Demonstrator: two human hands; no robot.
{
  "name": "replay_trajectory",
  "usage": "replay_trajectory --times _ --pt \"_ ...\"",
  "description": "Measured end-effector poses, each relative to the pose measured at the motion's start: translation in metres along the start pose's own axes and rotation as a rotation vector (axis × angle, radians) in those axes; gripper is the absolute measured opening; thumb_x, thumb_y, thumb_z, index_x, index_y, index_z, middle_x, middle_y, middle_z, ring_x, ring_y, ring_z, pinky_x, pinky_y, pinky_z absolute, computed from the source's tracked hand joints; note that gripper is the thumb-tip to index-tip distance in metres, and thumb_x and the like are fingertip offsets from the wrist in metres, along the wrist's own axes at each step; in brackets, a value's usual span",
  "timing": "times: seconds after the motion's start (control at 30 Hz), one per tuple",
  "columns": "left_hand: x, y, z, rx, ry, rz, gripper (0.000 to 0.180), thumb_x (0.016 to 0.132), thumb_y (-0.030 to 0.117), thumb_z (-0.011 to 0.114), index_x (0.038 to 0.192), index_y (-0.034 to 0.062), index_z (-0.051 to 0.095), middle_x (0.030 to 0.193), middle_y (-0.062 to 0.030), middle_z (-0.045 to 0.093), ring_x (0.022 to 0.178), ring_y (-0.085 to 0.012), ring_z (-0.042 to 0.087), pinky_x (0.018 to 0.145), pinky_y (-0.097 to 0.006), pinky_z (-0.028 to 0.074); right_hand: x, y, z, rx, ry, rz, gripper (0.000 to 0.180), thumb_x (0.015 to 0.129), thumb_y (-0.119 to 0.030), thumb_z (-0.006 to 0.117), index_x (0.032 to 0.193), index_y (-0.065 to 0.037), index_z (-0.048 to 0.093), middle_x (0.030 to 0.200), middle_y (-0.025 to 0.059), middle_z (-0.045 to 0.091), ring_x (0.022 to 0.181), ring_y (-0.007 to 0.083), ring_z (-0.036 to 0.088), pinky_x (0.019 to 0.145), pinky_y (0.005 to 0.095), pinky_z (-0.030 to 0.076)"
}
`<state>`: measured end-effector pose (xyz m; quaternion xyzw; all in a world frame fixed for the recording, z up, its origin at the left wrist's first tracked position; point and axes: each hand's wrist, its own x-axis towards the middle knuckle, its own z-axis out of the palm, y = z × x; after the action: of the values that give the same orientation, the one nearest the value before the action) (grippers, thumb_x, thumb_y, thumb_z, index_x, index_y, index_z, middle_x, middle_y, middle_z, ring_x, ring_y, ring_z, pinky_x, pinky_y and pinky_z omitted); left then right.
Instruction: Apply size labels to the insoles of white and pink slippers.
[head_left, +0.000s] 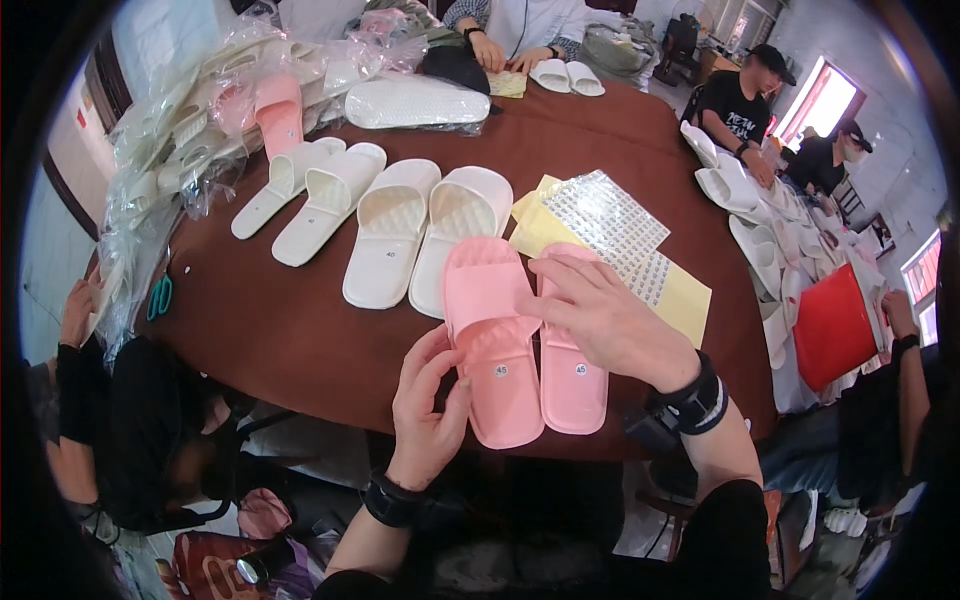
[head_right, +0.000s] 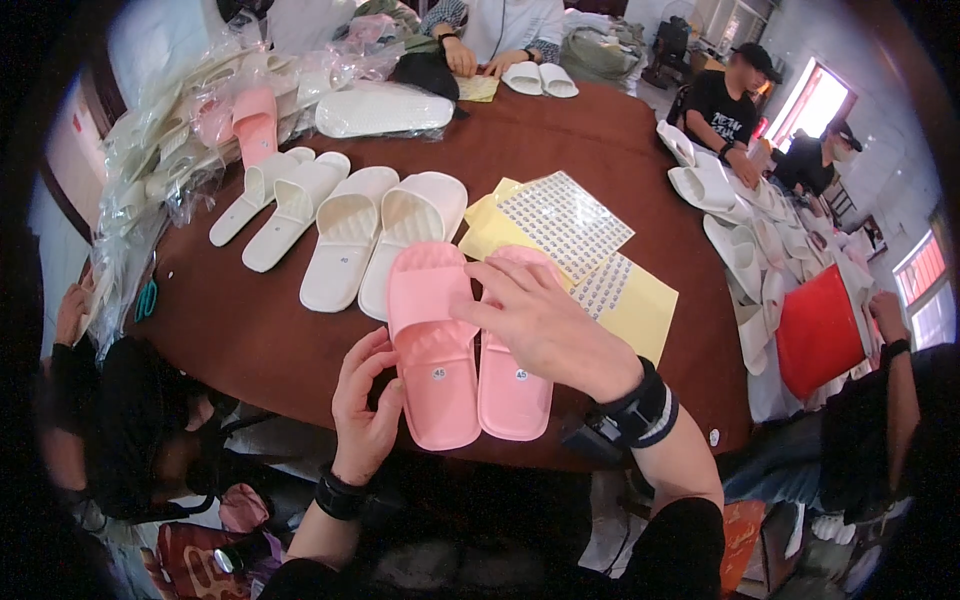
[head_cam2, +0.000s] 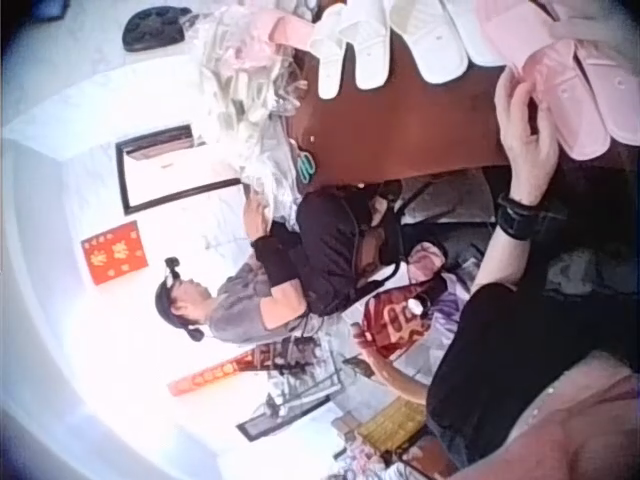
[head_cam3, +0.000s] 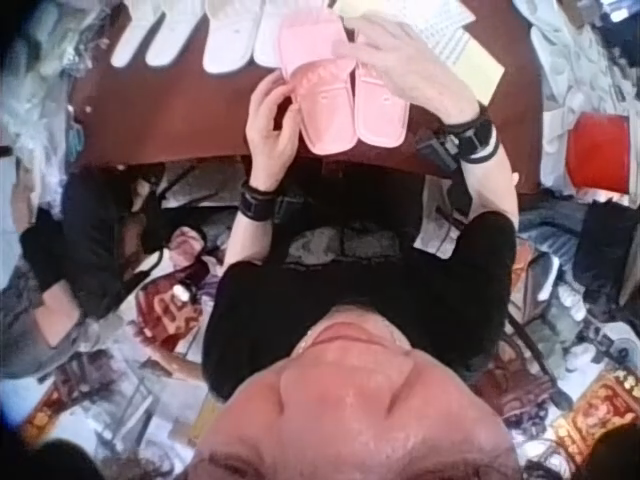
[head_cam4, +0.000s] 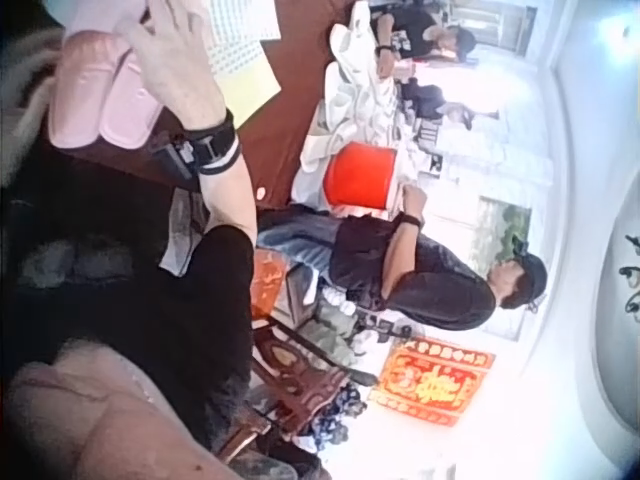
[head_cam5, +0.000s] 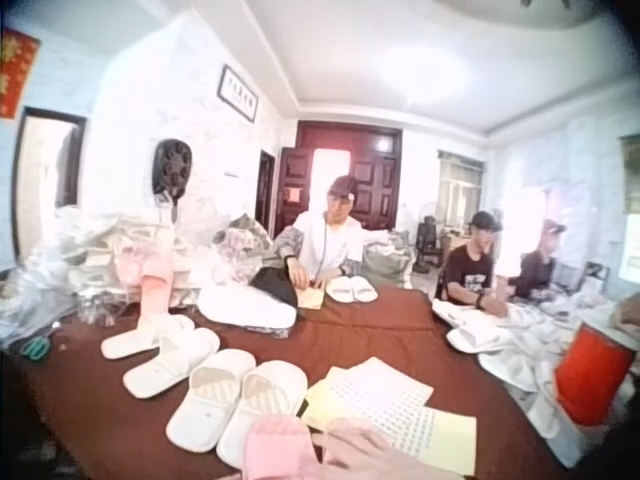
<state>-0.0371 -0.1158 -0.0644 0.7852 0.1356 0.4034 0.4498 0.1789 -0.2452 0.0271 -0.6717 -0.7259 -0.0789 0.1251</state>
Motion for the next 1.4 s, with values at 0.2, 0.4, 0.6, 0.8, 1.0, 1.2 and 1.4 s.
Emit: replay_trajectory --times 0.2,0.4,0.6,0.8,1.0,1.2,1.4 --pt "0.0 0.0 -0.004 -0.007 0.005 -0.027 0.028 0.087 -0.001 0.065 0.115 -0.0015 0.063 0.135 -0.0203 0.054 0.12 -0.0324 0.06 0.099 -0.038 0.049 0.006 -0.008 -0.001 -0.039 -0.041 -0.021 0.04 0.081 -0.001 0.059 0.118 -0.016 0.062 0.131 0.0125 0.052 0.122 0.0328 0.051 0.098 0.0441 0.04" --pt "0.002 0.001 -0.005 0.009 0.024 -0.022 0.029 0.086 -0.001 0.065 0.114 -0.0007 0.064 0.134 -0.0203 0.056 0.122 -0.0334 0.058 0.101 -0.039 0.047 0.003 -0.011 0.0 -0.235 0.024 -0.098 0.027 0.083 -0.01 0.06 0.108 -0.017 0.065 0.123 0.0099 0.055 0.114 0.0275 0.054 0.091 0.0388 0.043" --pt "0.001 0.0 -0.005 0.022 0.033 -0.037 0.03 0.085 -0.002 0.065 0.115 0.0001 0.064 0.134 -0.0197 0.056 0.122 -0.0343 0.058 0.1 -0.039 0.048 0.009 -0.005 0.009 -0.469 -0.026 -0.078 0.015 0.079 -0.014 0.061 0.093 -0.007 0.063 0.101 0.0081 0.062 0.105 0.0239 0.057 0.087 0.0332 0.045" --pt "-0.001 -0.003 -0.006 -0.011 0.026 -0.09 0.032 0.084 -0.003 0.064 0.116 0.0005 0.064 0.135 -0.0191 0.056 0.125 -0.034 0.056 0.103 -0.04 0.046 0.002 -0.014 -0.024 -0.539 0.102 -0.149 0.01 0.077 -0.016 0.062 0.085 -0.009 0.06 0.098 0.0089 0.063 0.1 0.0225 0.059 0.083 0.0334 0.047" --pt "-0.002 -0.005 -0.005 -0.014 0.033 -0.086 0.031 0.085 -0.004 0.06 0.116 -0.0007 0.064 0.135 -0.0186 0.057 0.121 -0.0312 0.057 0.103 -0.039 0.045 -0.028 0.043 -0.056 -0.692 0.036 -0.084 0.009 0.078 -0.017 0.062 0.085 -0.013 0.061 0.096 0.0066 0.064 0.096 0.0214 0.061 0.078 0.0334 0.049" --pt "-0.003 -0.008 -0.003 -0.02 0.026 -0.08 0.03 0.085 -0.003 0.059 0.115 -0.0006 0.063 0.134 -0.0185 0.057 0.122 -0.032 0.057 0.103 -0.039 0.045 -0.079 0.159 -0.136 -0.974 0.17 0.356 0.028 0.086 -0.012 0.057 0.112 -0.014 0.065 0.096 0.006 0.061 0.097 0.0265 0.06 0.082 0.04 0.046" --pt "-0.001 -0.003 -0.005 0.058 -0.001 -0.049 0.03 0.085 -0.002 0.062 0.115 -0.0001 0.064 0.134 -0.0191 0.057 0.121 -0.0341 0.057 0.102 -0.039 0.046 -0.078 0.136 -0.132 -0.68 0.292 0.499 0.038 0.081 0.0 0.06 0.118 -0.007 0.063 0.119 0.0144 0.062 0.114 0.0347 0.057 0.098 0.0423 0.044"
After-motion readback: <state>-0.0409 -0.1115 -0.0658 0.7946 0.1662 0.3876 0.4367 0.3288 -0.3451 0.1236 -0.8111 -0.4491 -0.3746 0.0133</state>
